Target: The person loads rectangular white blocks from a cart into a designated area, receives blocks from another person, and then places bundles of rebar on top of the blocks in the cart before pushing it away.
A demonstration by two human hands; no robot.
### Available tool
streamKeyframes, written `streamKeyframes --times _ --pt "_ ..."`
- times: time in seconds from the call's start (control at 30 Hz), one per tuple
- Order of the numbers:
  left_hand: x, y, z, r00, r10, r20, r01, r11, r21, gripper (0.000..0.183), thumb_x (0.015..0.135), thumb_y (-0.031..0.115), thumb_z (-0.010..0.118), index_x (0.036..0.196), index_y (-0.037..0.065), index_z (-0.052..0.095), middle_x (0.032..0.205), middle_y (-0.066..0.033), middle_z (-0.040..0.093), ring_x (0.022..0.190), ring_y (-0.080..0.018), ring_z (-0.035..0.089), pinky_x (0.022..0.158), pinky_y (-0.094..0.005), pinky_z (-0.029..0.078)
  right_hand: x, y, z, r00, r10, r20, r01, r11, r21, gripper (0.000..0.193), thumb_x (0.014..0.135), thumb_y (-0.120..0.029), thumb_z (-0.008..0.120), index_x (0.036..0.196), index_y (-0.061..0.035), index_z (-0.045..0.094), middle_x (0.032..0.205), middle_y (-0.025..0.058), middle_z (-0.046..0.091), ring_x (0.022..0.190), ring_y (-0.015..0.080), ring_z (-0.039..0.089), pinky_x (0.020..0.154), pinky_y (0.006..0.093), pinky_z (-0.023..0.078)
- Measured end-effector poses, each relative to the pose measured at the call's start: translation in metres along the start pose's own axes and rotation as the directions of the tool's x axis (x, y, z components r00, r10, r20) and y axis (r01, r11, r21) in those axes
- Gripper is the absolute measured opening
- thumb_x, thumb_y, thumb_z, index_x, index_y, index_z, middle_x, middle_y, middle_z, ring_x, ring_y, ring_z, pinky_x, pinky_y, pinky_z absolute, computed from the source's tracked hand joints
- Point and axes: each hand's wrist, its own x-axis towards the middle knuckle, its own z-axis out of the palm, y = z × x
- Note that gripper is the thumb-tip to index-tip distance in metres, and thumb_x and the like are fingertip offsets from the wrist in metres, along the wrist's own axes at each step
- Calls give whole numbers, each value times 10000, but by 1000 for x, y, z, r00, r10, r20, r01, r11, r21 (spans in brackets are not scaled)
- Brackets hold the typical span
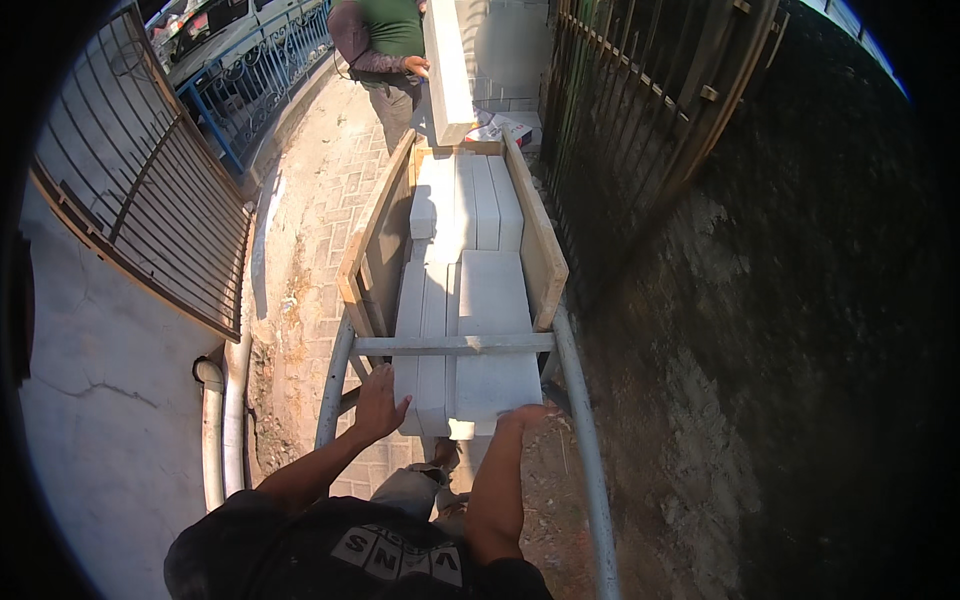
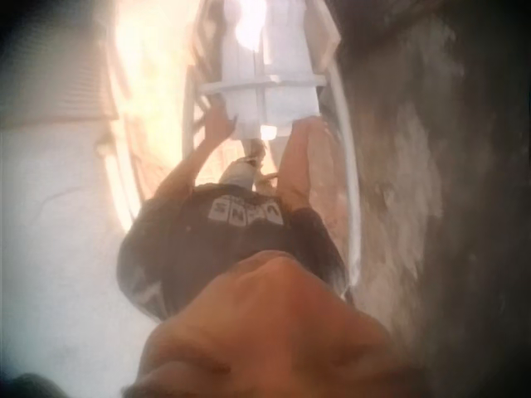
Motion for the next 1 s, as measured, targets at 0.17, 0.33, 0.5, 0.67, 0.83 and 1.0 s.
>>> streamKeyframes --times 0.17,0.33,0.5,0.67,0.83,1.0 --pt "35 123 87 791 -217 572 566 613 -551 883 960 562 574 1420 -176 423 1354 -370 559 1317 -469 523 1126 -452 403 38 -18 -33 922 -372 109 387 872 -300 825 1023 -704 278 1447 -28 488 1444 138 550 1299 303 521 1129 458 358" --pt "7 90 142 768 -286 572 593 654 -469 834 967 582 543 1389 -137 502 1315 -327 609 1265 -425 582 1074 -445 449 -27 0 -20 974 -160 158 211 893 -397 768 1038 -672 297 1407 -35 518 1434 125 560 1281 299 532 1107 435 382" --pt "12 237 75 826 236 512 225 694 -684 741 989 597 485 1288 -69 610 1196 -319 667 1154 -432 643 1001 -440 497 17 -48 -49 972 -192 136 229 909 -349 698 1026 -601 387 1469 -64 438 1385 140 521 1231 305 513 1034 415 390" --pt "98 181 -30 734 383 561 164 701 -694 676 994 599 483 1187 -20 679 1124 -275 709 1094 -409 678 975 -456 507 -72 -80 -31 893 -427 143 395 591 -703 635 1025 -467 540 1420 11 406 1281 139 503 1098 274 534 895 423 448" --pt "200 109 -46 980 -136 148 189 370 -909 554 1002 501 563 1119 -23 701 1043 -215 742 1018 -305 722 884 -394 543 -123 -33 90 496 -501 709 848 106 -519 696 977 -319 703 1396 102 340 1243 211 496 1104 283 537 919 427 456" --pt "237 76 -81 885 -463 -36 87 240 -967 467 992 430 622 1124 -10 704 1009 -169 748 952 -226 725 842 -333 544 -163 57 285 -88 -400 912 947 -317 -47 1065 816 -434 852 1463 148 238 1375 330 418 1318 443 415 1120 516 334"
